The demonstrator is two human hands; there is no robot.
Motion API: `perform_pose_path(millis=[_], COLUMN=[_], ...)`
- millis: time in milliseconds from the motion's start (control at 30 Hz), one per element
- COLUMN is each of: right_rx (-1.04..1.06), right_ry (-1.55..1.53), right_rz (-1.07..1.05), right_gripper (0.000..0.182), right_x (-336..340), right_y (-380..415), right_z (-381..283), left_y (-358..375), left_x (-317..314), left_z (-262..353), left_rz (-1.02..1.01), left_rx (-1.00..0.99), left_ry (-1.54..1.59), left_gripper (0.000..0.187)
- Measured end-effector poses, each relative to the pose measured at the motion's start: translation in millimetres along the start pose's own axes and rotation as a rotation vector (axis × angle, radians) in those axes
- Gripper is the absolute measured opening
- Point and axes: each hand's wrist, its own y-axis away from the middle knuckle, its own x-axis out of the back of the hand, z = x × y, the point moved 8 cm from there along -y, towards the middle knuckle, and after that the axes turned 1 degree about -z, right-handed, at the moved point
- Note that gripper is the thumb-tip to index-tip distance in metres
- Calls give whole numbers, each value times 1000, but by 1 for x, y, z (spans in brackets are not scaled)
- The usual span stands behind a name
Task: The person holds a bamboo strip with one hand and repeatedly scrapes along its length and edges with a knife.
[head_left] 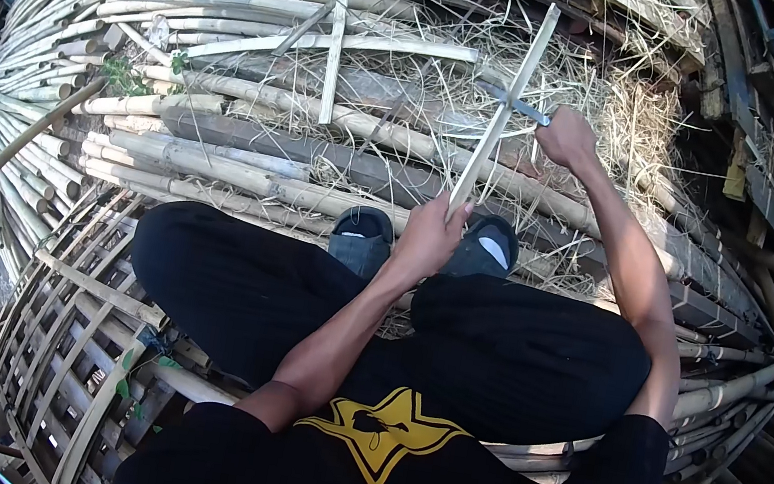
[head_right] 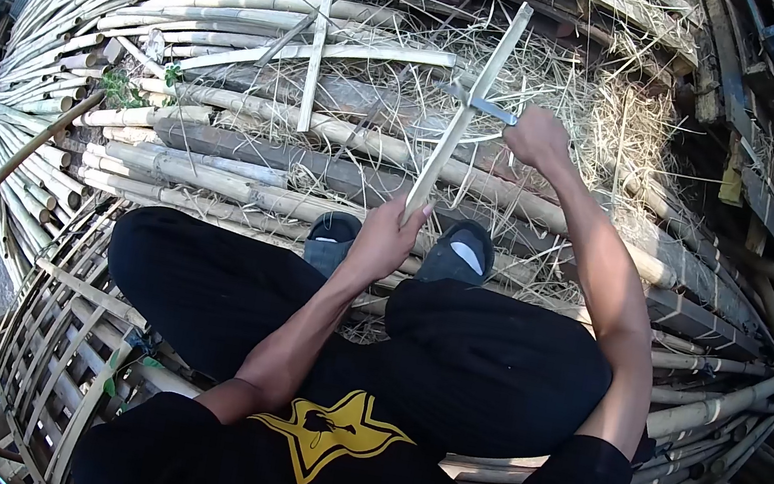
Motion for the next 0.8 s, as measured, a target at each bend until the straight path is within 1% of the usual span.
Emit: perform_pose_path(millis=[33, 67, 133, 167, 200, 233, 267, 300, 333, 400, 433, 467, 500, 533, 567, 600, 633, 667, 733, 767, 800], right_rx=[3, 10, -1, -63, -139, -211, -531, -630, -647, -672, -632, -592, -591, -464, -277, -191, -73, -15, 127, 142, 193], right_ry=[57, 111, 119, 116, 55, -13, -392, -314, -175, -150, -177, -197, -365, -399, -279, -353, -394, -420, -307, -255, -193], right_rz=[37, 63, 169, 230, 223, 214, 248, 435, 427, 450, 466, 485, 366, 359, 407, 327, 324, 243, 125, 63, 17], right_gripper=[29, 30, 29, 33, 36, 40, 46, 50, 51, 54, 53, 52, 50, 49, 50, 52, 54, 55, 54, 51, 43], right_x=[18, 29, 45, 50, 53, 56, 55, 93, 114, 123, 112, 100, 80, 71, 65, 56, 45, 40, 31, 27, 27], right_y=[-12, -19, -22, -26, -30, -42, -55, -29, -17, -8, -15, -23, -27, -23, -26, -19, -20, -8, 7, 19, 32], right_z=[22, 44, 58, 68, 88, 115, 189, 219, 244, 274, 281, 286, 269, 235, 203, 159, 128, 88, 25, -1, -25], left_y=[3, 3, 2, 3, 10, 16, 17, 24, 18, 19, 9, 2, 0, -1, -1, 0, -4, -8, -10, -9, -8], left_x=[-3, -4, -7, -8, -12, -12, -8, 2, 12, 29, 34, 31, 26, 23, 20, 18, 15, 13, 12, 14, 16], left_z=[0, -5, 1, 3, -2, -7, -6, -3, 6, 13, 6, 0, -4, -6, -5, -9, -10, -9, -8, -3, 2], left_rz=[-50, -47, -75, -108, -122, -111, -89, -40, -31, -56, 16, 13, -12, -33, -60, -58, -53, -48, -47, -24, 1], left_rx=[33, 37, 31, 47, 55, 21, -31, -106, -116, 35, -20, -32, -12, 10, 62, 73, 48, 22, 29, -2, -36], left_ry=[30, 22, -43, -42, -35, -1, 33, -30, -43, 163, 45, 46, 109, 173, 174, 179, 171, 160, 171, 132, 92], left_gripper=[34, 34, 32, 30, 30, 29, 28, 28, 28, 31, 33, 33, 33, 33, 33, 33, 33, 33, 34, 35, 36])
